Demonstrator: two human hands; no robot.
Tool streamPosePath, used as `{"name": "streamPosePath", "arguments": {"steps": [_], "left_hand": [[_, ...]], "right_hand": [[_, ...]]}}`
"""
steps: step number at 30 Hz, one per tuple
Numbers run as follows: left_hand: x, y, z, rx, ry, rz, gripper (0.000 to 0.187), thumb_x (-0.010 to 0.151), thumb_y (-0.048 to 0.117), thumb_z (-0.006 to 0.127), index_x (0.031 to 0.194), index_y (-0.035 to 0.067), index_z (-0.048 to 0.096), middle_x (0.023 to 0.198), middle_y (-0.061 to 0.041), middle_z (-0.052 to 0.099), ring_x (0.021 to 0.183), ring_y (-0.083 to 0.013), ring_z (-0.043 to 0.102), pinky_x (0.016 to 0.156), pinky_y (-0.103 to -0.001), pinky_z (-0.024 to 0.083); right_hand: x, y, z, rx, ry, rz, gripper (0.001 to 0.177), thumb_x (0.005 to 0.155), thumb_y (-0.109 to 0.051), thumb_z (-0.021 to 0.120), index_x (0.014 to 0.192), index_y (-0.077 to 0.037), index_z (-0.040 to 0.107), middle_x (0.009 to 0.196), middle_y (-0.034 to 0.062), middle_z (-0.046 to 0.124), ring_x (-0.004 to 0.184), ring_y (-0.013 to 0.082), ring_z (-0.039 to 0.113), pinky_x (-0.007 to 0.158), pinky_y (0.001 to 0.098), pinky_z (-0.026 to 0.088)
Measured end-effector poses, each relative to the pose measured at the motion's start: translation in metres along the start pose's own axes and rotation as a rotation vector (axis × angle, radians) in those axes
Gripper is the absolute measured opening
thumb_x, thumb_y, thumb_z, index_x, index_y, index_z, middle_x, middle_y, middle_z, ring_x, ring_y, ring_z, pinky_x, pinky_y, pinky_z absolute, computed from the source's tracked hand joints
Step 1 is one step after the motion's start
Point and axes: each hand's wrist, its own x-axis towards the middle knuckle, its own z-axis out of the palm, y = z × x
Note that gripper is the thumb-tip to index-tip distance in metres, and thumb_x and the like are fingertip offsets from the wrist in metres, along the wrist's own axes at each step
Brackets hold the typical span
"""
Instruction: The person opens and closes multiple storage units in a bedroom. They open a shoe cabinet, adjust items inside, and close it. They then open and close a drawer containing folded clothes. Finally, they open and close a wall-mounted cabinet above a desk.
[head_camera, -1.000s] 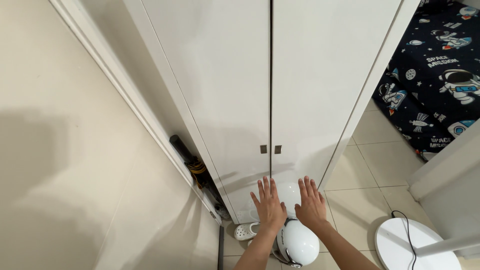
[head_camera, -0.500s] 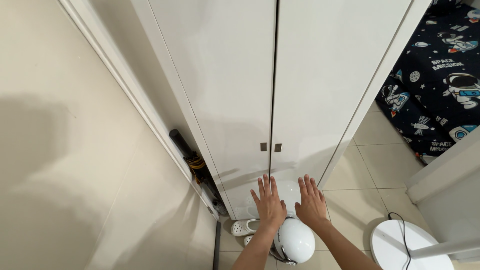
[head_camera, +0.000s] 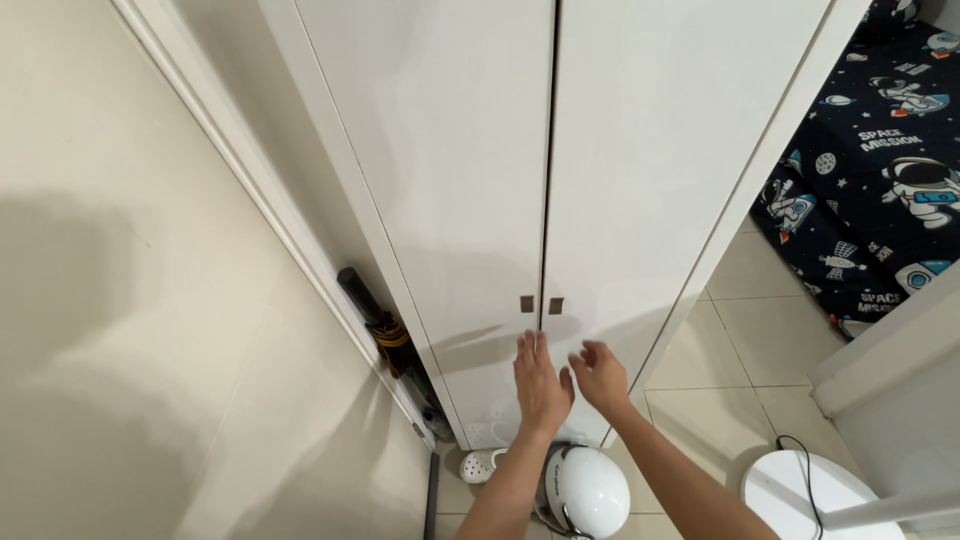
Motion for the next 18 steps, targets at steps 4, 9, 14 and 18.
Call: {"name": "streamPosePath", "arguments": {"steps": [4, 9, 14, 18], "left_hand": [[0.037, 0.006, 0.006, -0.064, 0.082, 0.058, 0.058, 0.085, -0.002, 0.061, 0.141, -0.007, 0.048, 0.15, -0.027, 0.047, 0.138, -0.0439, 0.044, 0.113, -0.05, 0.038], [0.066, 0.007, 0.008, -0.352, 0.074, -0.185, 0.037, 0.093, 0.0, 0.048, 0.128, -0.001, 0.058, 0.129, -0.021, 0.062, 0.117, -0.0379, 0.062, 0.098, -0.042, 0.051], [0.073, -0.001, 0.007, -0.45, 0.128, -0.192, 0.027, 0.098, 0.006, 0.047, 0.119, -0.003, 0.061, 0.119, -0.02, 0.066, 0.107, -0.0339, 0.066, 0.091, -0.041, 0.054], [0.076, -0.005, 0.002, -0.511, 0.041, -0.278, 0.026, 0.1, 0.009, 0.044, 0.114, -0.002, 0.064, 0.113, -0.016, 0.069, 0.099, -0.0294, 0.07, 0.087, -0.04, 0.056]], "right_hand": [[0.046, -0.043, 0.008, 0.126, -0.015, 0.171, 0.051, 0.091, -0.048, 0.067, 0.115, -0.003, 0.071, 0.103, 0.0139, 0.076, 0.095, 0.0269, 0.072, 0.085, 0.0392, 0.056], [0.069, -0.059, 0.015, 0.251, -0.126, 0.381, 0.061, 0.094, -0.055, 0.064, 0.093, 0.004, 0.077, 0.082, 0.0163, 0.075, 0.072, 0.0253, 0.07, 0.067, 0.0388, 0.055], [0.07, -0.056, 0.031, 0.344, -0.121, 0.423, 0.06, 0.099, -0.051, 0.058, 0.09, 0.005, 0.077, 0.08, 0.0145, 0.075, 0.068, 0.0232, 0.069, 0.063, 0.038, 0.054], [0.069, -0.062, 0.034, 0.506, -0.154, 0.45, 0.052, 0.102, -0.043, 0.053, 0.098, 0.004, 0.075, 0.088, 0.0144, 0.074, 0.073, 0.0231, 0.067, 0.064, 0.0391, 0.054]]}}
